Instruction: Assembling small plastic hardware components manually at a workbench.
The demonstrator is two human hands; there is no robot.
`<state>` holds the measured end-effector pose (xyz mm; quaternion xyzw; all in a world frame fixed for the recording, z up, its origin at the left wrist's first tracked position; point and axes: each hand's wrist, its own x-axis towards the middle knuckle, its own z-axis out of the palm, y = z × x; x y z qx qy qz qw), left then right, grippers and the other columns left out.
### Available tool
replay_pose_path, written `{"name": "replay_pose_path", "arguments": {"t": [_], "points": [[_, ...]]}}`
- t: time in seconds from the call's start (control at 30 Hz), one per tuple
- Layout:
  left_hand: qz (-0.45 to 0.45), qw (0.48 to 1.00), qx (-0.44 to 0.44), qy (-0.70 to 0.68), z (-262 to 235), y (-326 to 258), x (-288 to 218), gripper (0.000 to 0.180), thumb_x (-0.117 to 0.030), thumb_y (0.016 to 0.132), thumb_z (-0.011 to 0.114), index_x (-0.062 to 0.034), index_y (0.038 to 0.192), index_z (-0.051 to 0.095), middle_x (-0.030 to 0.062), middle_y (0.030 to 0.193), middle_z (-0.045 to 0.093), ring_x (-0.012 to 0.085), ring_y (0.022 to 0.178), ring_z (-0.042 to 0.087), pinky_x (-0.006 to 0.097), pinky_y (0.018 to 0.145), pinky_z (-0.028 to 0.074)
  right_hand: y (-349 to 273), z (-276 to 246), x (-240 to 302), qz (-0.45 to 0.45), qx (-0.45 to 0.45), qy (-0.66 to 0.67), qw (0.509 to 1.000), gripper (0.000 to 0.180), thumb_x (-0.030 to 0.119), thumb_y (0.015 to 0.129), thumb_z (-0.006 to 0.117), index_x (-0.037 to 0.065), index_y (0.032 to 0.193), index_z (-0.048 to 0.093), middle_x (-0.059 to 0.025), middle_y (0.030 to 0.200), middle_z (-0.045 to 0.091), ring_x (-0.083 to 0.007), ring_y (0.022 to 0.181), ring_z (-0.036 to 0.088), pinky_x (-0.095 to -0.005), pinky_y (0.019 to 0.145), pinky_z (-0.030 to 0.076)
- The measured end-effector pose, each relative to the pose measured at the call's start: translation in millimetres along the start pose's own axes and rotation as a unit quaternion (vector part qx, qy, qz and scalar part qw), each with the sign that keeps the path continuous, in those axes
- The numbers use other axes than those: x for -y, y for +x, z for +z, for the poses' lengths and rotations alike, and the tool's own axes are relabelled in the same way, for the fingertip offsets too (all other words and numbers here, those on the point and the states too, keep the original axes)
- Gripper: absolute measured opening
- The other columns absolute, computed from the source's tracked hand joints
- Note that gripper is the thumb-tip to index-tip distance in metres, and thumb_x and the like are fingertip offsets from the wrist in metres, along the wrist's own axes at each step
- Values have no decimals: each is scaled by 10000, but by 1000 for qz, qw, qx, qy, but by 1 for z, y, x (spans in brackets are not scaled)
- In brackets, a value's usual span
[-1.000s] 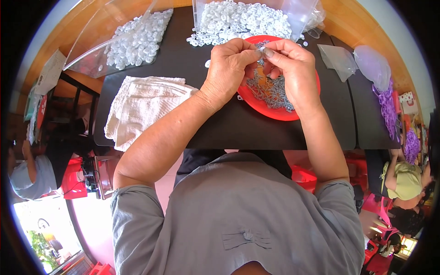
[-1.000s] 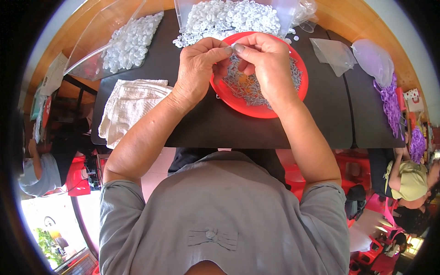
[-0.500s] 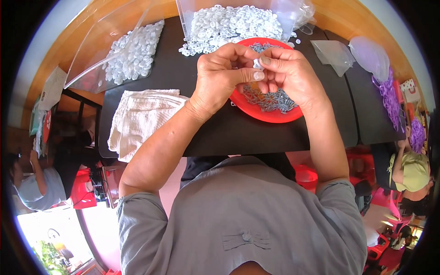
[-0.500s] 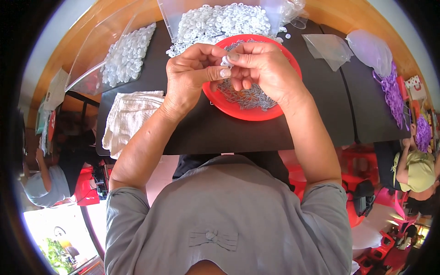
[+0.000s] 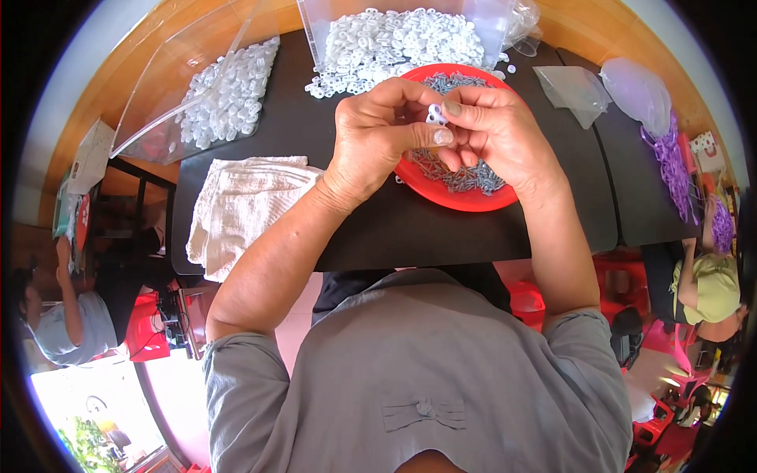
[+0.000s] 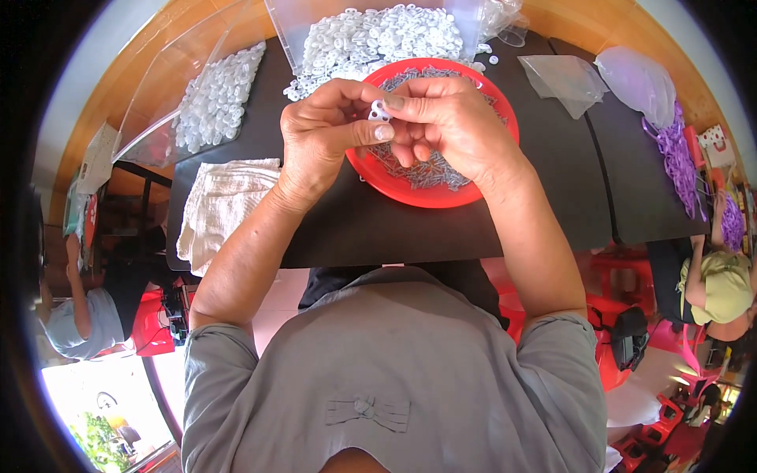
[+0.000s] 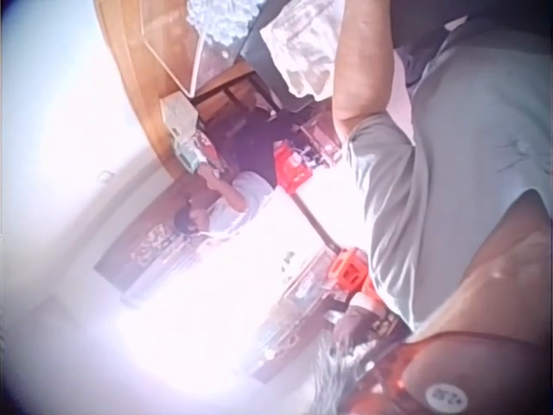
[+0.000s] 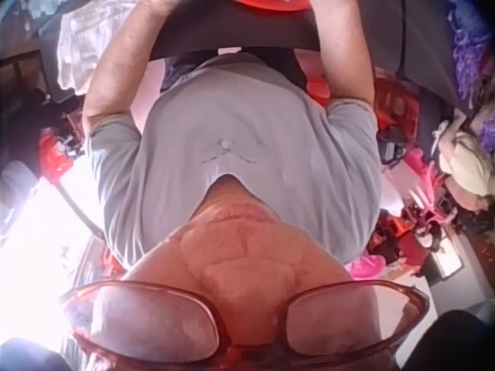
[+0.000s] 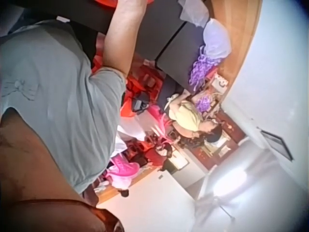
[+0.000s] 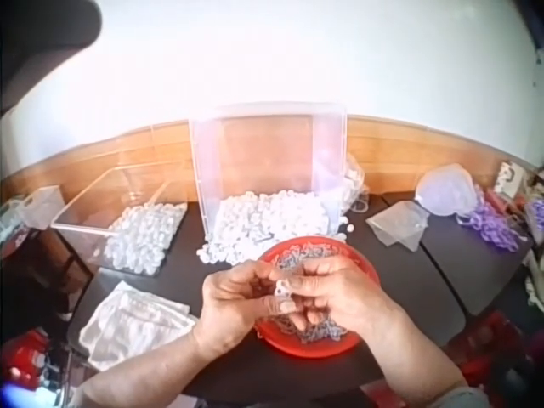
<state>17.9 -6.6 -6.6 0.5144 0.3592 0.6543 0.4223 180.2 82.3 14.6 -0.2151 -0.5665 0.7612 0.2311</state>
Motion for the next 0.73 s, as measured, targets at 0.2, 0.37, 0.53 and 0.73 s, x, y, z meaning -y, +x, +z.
{"name": "replay_pose_path", "arguments": {"t": [0.2,0.37,0.53,0.73], "points": [[6,1000,-11,11,0,-1,-2,260,49,760,758,29,994,648,77,860,681,94,748,639,224,672,539,0,-3,0,-5,27,-3,1000,219,198,925,615,-9,858,589,-64,661,574,-162,511,585,-204,427,380],[35,999,-18,28,0,1,4,244,5,756,784,9,966,661,26,790,650,41,643,556,181,554,458,-1,-2,0,-7,21,-17,1000,219,199,922,619,-11,869,593,-69,678,591,-153,521,586,-199,437,379],[-50,993,-84,67,1,3,1,166,-62,810,755,15,918,655,17,729,631,45,589,550,183,487,431,2,-3,-5,-85,-53,-72,992,219,213,920,626,-6,914,628,-52,709,606,-131,575,588,-208,497,391],[-95,989,-91,62,0,1,1,128,-115,891,680,10,906,656,26,710,633,68,554,556,190,453,430,2,7,-12,-169,-108,-162,966,199,203,915,639,8,950,647,-44,716,609,-135,607,596,-221,524,404]]}}
